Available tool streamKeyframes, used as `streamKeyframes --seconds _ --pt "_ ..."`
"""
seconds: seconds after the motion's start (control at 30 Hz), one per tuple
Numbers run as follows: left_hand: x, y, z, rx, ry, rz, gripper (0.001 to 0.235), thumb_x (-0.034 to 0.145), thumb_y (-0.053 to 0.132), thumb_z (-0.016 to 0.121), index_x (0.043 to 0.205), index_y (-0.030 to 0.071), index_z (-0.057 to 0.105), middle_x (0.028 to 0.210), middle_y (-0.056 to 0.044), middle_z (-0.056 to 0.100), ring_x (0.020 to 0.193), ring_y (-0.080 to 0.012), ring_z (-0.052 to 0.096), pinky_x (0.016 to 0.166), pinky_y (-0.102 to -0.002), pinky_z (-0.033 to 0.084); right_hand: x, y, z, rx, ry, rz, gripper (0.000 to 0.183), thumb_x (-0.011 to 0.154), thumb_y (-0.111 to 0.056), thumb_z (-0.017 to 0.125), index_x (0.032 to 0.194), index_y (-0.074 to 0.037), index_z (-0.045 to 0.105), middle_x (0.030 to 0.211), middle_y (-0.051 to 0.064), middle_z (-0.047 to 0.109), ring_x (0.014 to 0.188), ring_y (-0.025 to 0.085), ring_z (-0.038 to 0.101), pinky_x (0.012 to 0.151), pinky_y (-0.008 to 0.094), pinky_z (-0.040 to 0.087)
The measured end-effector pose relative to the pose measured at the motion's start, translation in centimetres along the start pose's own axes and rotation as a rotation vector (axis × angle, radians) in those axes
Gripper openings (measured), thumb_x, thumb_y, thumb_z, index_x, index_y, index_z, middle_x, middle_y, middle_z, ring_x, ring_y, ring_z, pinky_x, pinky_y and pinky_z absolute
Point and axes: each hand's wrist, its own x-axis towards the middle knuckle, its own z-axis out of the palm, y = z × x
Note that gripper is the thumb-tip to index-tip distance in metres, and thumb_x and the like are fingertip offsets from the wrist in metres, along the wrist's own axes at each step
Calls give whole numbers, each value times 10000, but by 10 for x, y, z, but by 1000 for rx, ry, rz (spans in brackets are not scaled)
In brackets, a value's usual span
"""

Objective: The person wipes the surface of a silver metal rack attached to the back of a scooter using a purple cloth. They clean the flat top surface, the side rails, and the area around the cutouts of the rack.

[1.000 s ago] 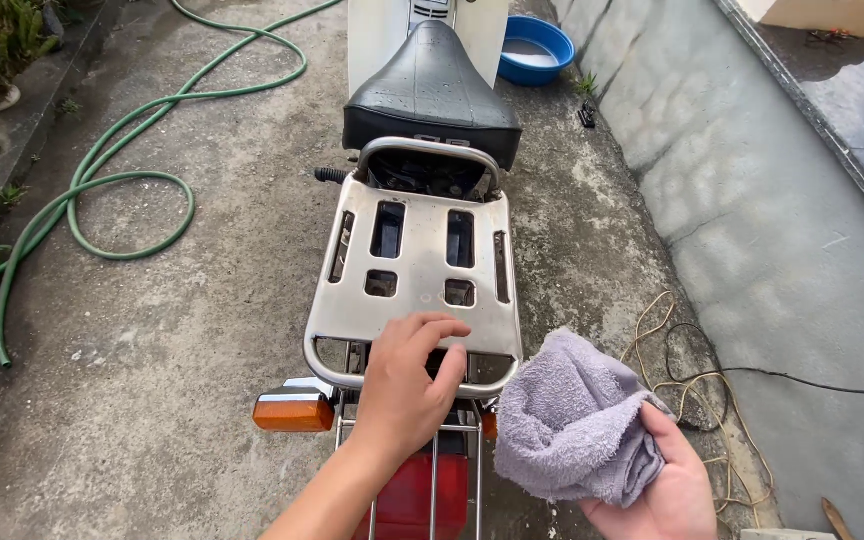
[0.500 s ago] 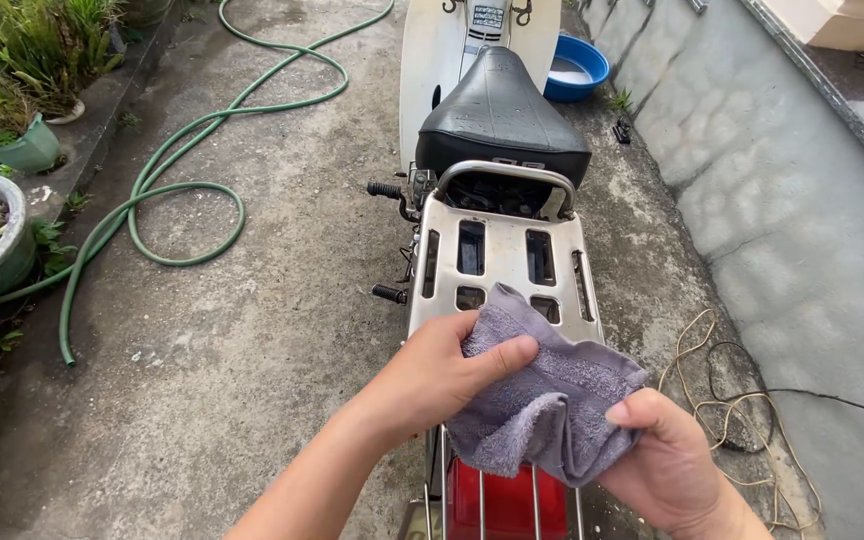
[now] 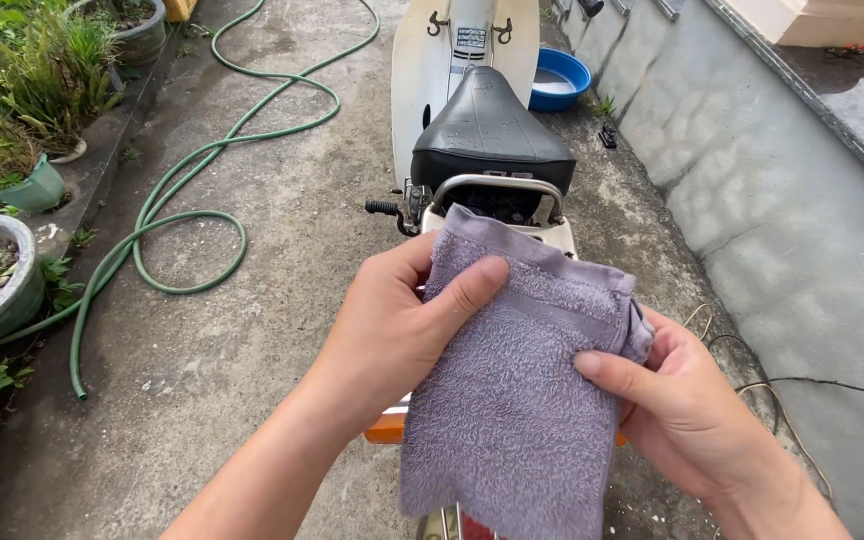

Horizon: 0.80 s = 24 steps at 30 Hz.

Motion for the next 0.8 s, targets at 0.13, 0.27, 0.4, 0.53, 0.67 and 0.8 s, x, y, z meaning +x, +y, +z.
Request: streamKeyframes --seconds 0.13,0.27,0.4,0.53,0.67,0.8 --pt "-25 -11 5 -864 -142 -661 1076 825 774 374 1460 -22 724 1413 -280 778 1299 -396 728 1177 -547 535 -36 -17 28 337 132 183 815 1010 -591 336 1548 -24 566 1437 301 619 1319 482 569 1183 688 426" --pt "-56 -94 40 -979 -121 -746 543 1029 366 652 1418 4 763 1306 -186 828 1160 -299 757 1103 -452 585 -26 21 31 207 115 301 499 980 -11 634 1449 112 753 1371 327 808 1182 429 708 1059 537 526" --pt "-51 -111 40 -698 -131 -780 489 940 26 766 1423 9 695 1321 -219 821 1112 -331 761 985 -452 619 -11 45 0 135 104 348 435 997 106 649 1426 74 713 1341 342 810 1099 459 726 992 588 582" --pt "-45 -59 36 -323 -225 -711 457 995 120 732 1452 131 716 1313 -97 850 1108 -233 776 900 -398 617 -28 7 1 33 110 327 517 1008 55 625 1520 7 672 1442 265 798 1215 402 710 1064 552 556" --pt "-51 -42 34 -456 -341 -175 568 875 6 850 1419 45 691 1229 -80 829 1094 -160 749 969 -355 664 -33 -4 -47 -298 12 -127 649 704 97 914 1343 14 836 1280 209 987 1136 324 901 1063 499 726" --pt "-35 -87 49 -232 -284 -195 333 946 -8 840 1262 96 867 972 -6 823 794 -83 681 666 -246 527 2 27 -81 -414 -249 -352 418 715 233 762 959 -35 970 1266 186 993 1168 277 915 921 391 707"
